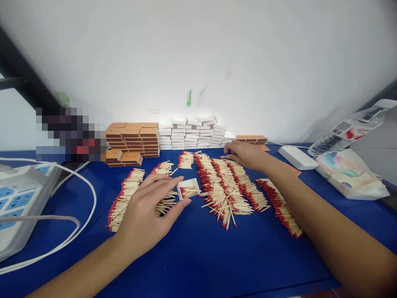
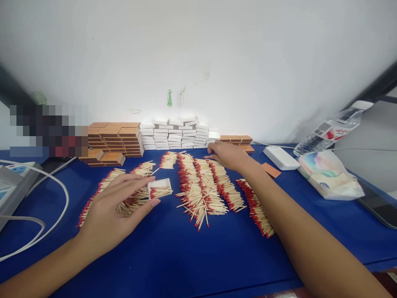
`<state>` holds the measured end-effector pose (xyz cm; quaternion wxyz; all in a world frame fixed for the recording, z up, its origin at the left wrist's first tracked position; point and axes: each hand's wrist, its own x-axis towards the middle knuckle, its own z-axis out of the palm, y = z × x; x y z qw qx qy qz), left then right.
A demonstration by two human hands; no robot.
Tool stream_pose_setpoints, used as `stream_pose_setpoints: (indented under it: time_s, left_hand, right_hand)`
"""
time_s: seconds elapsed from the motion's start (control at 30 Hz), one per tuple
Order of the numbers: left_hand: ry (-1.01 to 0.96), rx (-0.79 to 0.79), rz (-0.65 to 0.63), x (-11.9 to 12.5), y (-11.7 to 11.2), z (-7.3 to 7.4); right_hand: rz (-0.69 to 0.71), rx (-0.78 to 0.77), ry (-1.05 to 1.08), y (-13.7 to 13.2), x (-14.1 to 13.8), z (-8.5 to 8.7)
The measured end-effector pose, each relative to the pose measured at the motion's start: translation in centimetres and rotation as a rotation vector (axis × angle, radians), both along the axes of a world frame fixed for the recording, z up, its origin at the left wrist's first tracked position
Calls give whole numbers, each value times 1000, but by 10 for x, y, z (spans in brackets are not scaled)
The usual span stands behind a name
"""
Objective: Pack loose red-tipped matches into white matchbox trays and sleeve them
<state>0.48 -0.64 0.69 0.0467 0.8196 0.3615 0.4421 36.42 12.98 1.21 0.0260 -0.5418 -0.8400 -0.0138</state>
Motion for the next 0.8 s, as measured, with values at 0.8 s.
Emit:
stream_pose_setpoints:
  time_s: [0.8]
  left_hand:
    - [-16, 19, 14, 0, 3, 2]
  right_hand:
    - [347, 233, 52, -129, -140, 41]
